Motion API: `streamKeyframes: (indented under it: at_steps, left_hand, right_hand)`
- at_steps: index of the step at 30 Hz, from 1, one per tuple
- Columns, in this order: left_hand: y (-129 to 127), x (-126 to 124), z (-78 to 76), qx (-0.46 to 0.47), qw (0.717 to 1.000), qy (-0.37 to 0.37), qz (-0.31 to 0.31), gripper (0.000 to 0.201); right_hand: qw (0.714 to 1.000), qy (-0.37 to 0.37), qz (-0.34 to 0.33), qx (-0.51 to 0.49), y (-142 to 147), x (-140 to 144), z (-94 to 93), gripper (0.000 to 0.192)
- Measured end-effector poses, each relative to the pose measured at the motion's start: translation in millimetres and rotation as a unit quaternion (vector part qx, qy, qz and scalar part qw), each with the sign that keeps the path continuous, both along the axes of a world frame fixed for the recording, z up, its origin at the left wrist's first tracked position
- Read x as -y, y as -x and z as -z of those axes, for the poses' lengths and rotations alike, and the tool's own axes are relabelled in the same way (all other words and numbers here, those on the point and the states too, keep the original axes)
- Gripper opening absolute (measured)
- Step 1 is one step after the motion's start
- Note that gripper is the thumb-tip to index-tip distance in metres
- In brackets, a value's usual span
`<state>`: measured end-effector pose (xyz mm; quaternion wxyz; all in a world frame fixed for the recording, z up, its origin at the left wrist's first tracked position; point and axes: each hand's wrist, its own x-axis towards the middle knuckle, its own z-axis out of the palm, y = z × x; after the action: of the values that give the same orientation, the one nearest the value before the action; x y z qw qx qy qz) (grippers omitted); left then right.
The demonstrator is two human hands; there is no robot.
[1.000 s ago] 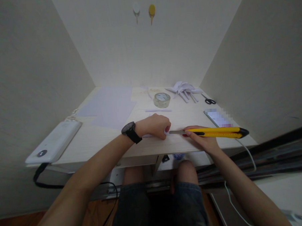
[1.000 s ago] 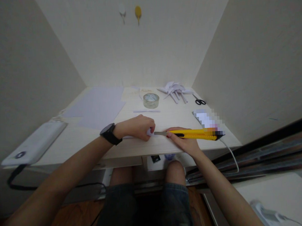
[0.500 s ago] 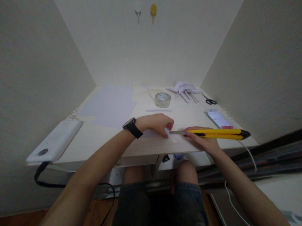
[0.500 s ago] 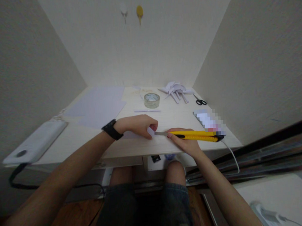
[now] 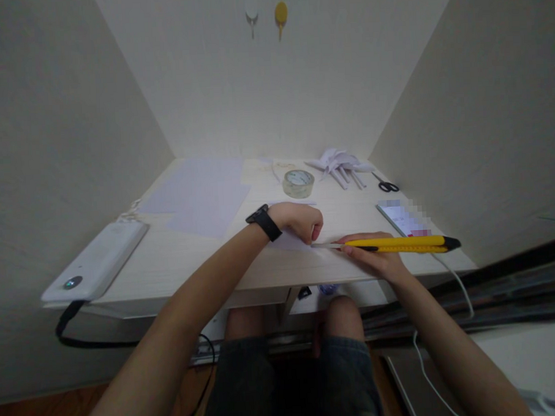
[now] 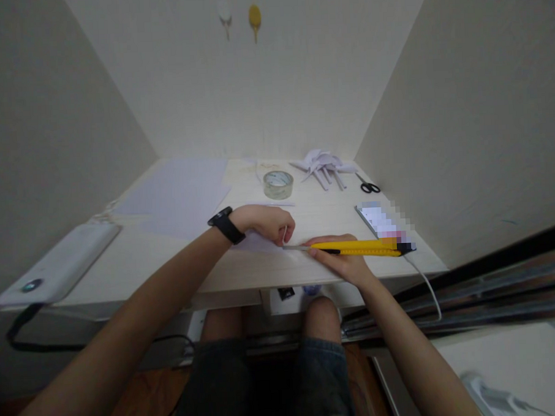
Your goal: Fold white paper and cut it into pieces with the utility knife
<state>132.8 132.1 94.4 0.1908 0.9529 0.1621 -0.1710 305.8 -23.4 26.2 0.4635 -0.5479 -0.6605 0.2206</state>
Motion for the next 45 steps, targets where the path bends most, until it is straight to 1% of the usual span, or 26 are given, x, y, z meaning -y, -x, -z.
streamKeyframes:
  at_steps: [3,10,14,20,26,31,38,45]
  left_hand:
    - [-3,-2,2.7,-0.010,1.000,0.011,0.002,0.024]
    - [-2,-12,14.2,0.000,1.000,0.029,0.003,0.022]
    - [-1,-12,12.5,0.003,0.999,0.039,0.001,0.024]
    - [2,-9,8.2,0.013,0.999,0.053,-0.007,0.021]
    - [3,-11,9.1,0.020,0.997,0.070,-0.012,0.021]
    - [4,-11,9.2,0.017,0.998,0.066,-0.011,0.025]
    - [6,-15,12.0,0.022,0.997,0.072,-0.011,0.026]
    - [6,-18,15.2,0.039,0.995,0.087,-0.012,0.022]
  right_hand:
    - [1.000,0.004,-0.005,0.001,-1,0,-0.5,0.023]
    - [1.000,0.005,-0.008,0.000,-2,-2,1.3,0.025]
    - [1.000,-0.001,-0.009,-0.001,-2,-2,0.9,0.022]
    - [1.000,-0.003,-0.010,0.011,0,-1,-1.3,0.022]
    - [1.000,0.001,-0.009,0.014,-3,-2,0.6,0.024]
    - [1.000,-0.006,-0.012,0.008,-3,-2,2.3,0.021]
    - [1.000,0.008,0.001,0.014,-2,0,0.7,0.025]
    - [1.000,0.003,-0.007,0.012,-3,-1,1.7,0.025]
